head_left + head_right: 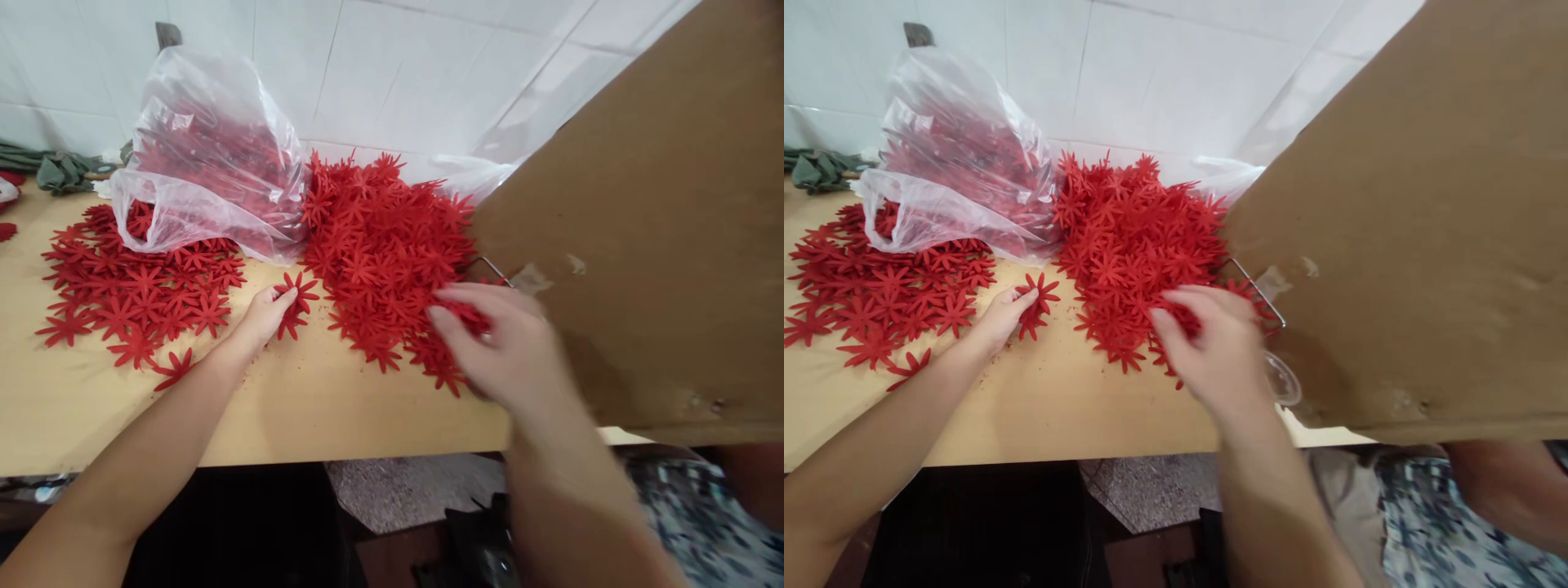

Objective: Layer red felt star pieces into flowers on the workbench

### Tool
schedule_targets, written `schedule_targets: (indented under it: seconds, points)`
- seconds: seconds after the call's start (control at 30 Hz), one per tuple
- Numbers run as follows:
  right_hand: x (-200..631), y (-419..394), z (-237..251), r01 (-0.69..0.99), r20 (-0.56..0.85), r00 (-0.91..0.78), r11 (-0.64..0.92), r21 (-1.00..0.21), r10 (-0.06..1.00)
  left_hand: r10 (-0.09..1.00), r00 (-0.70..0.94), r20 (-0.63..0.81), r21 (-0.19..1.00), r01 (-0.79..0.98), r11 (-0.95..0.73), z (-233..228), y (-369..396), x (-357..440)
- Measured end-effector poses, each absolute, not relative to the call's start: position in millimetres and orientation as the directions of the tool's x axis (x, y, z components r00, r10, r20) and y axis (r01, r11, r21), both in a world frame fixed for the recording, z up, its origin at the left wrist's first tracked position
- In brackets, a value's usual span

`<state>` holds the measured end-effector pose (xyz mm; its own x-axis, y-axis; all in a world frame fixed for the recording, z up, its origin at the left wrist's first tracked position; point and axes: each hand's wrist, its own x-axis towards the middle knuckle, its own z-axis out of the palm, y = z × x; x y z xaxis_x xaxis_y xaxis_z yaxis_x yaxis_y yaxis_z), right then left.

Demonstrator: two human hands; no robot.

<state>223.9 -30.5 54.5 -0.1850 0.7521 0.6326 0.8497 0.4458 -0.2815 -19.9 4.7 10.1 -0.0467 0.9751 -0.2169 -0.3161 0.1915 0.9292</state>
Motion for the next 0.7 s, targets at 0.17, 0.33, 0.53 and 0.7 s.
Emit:
schedule_targets:
  seconds: [0.17,0.33,0.53,0.7]
  points:
    - [110,25,21,0.402,0.241,-0.220,0.313,-0.861,0.945,0.968,-0.049,-0.248,0.904,-0.370,0.213,12,1,-20]
    - [84,43,5,0.230,0.183,-0.294,0.255,-0.939,0.938,0.969,-0.080,-0.236,0.911,-0.365,0.192,7,8,-23]
    - [104,50,-3,0.174,0.184,-0.083,0.196,-0.965,0.979,0.987,-0.058,-0.152,0.969,-0.204,0.137,6,13,-24]
    - [107,45,-2,0.125,0.167,-0.083,0.176,-0.976,0.983,0.993,-0.053,-0.102,0.978,-0.186,0.091,7,9,-22]
